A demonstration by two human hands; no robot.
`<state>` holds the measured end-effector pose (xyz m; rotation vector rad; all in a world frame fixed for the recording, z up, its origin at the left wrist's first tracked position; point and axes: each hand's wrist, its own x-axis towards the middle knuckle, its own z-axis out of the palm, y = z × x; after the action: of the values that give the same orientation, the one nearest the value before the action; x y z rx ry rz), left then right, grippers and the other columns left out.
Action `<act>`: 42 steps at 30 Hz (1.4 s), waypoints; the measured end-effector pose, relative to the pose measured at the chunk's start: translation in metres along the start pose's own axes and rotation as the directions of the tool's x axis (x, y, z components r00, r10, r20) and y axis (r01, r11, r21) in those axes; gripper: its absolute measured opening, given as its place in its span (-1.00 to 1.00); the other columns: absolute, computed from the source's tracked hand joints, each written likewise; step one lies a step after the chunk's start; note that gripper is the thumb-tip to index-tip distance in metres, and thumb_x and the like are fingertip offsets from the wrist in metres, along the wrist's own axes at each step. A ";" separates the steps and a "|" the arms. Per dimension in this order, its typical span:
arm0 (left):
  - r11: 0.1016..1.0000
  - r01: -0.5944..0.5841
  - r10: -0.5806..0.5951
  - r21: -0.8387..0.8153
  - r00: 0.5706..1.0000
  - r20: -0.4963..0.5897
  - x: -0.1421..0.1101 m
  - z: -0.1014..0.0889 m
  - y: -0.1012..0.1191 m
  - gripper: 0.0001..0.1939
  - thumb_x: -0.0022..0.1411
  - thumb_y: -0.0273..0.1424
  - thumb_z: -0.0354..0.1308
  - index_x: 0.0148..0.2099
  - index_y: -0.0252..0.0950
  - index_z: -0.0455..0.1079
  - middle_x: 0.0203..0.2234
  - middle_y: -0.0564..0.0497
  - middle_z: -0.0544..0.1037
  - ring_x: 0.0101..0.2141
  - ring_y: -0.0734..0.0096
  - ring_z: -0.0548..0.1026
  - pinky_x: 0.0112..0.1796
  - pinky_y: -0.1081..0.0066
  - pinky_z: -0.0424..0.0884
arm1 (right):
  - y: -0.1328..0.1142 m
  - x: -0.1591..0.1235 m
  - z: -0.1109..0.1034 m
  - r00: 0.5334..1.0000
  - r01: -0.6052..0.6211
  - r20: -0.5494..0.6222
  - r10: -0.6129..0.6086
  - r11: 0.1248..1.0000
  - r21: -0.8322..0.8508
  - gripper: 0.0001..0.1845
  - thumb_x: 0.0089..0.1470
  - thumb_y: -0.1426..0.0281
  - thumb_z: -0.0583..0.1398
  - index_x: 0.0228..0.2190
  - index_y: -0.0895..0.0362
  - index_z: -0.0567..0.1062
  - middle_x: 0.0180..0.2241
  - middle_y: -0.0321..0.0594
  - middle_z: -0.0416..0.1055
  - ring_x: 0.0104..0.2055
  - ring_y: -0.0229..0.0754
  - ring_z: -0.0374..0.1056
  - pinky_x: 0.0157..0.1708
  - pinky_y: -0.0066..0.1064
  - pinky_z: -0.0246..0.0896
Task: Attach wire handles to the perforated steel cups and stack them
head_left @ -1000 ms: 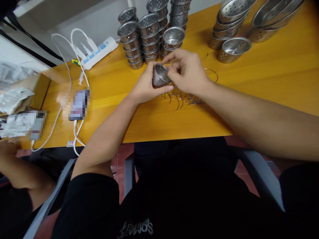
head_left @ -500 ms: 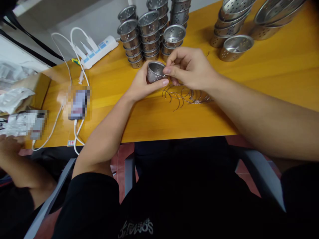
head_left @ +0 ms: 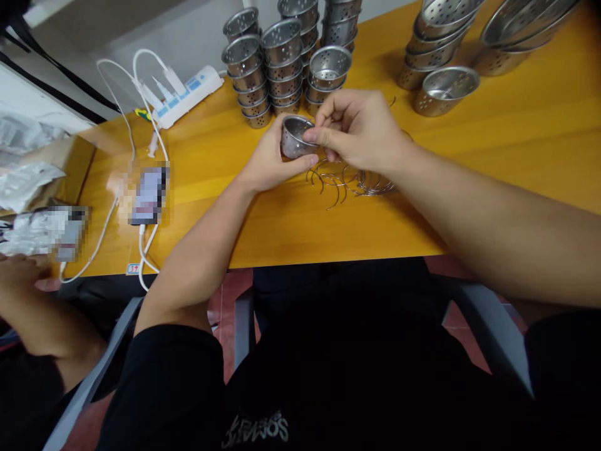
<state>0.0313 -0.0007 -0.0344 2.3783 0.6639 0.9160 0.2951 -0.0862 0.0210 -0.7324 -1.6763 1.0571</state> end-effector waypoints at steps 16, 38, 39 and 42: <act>0.997 0.036 -0.044 -0.072 0.993 -0.112 0.001 -0.001 -0.011 0.15 0.29 0.63 0.55 0.53 -0.01 0.39 0.38 -0.16 0.71 0.36 -0.12 0.76 0.46 -0.12 0.68 | 0.015 -0.002 -0.016 0.980 0.156 -0.059 -0.189 0.920 -0.360 -0.43 0.57 -0.30 0.58 0.06 -0.10 0.74 0.03 -0.11 0.71 -0.24 -0.09 0.48 -0.24 -0.15 0.54; 0.997 0.080 -0.080 -0.022 0.997 0.009 -0.005 0.002 -0.001 0.32 0.31 0.57 0.60 0.72 -0.06 0.20 0.58 -0.29 0.55 0.50 -0.23 0.71 0.56 -0.14 0.67 | -0.006 -0.006 -0.010 0.997 0.066 0.041 -0.057 0.963 -0.261 -0.26 0.05 -0.33 0.81 0.06 -0.33 0.77 0.15 -0.12 0.72 0.49 0.35 0.36 0.50 0.22 0.56; 0.997 0.076 -0.076 -0.022 0.997 0.015 -0.006 0.003 -0.003 0.32 0.33 0.55 0.60 0.73 -0.07 0.17 0.58 -0.31 0.55 0.51 -0.24 0.71 0.55 -0.14 0.69 | -0.009 -0.007 -0.010 0.998 0.044 0.043 -0.035 0.968 -0.247 -0.24 0.02 -0.28 0.83 0.08 -0.34 0.75 0.12 -0.14 0.73 0.46 0.33 0.37 0.49 0.20 0.55; 0.999 0.044 -0.044 -0.013 0.999 0.016 -0.006 0.006 -0.007 0.34 0.35 0.54 0.59 0.75 -0.10 0.12 0.58 -0.34 0.54 0.56 -0.27 0.69 0.57 -0.15 0.68 | -0.013 -0.007 -0.011 0.999 -0.013 0.042 0.021 0.981 -0.193 -0.20 0.00 -0.15 0.86 0.13 -0.32 0.71 0.04 -0.20 0.73 0.38 0.28 0.42 0.42 0.15 0.56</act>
<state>0.0298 -0.0011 -0.0456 2.3473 0.6988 0.8804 0.3079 -0.0943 0.0317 -0.8544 -1.8315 0.9366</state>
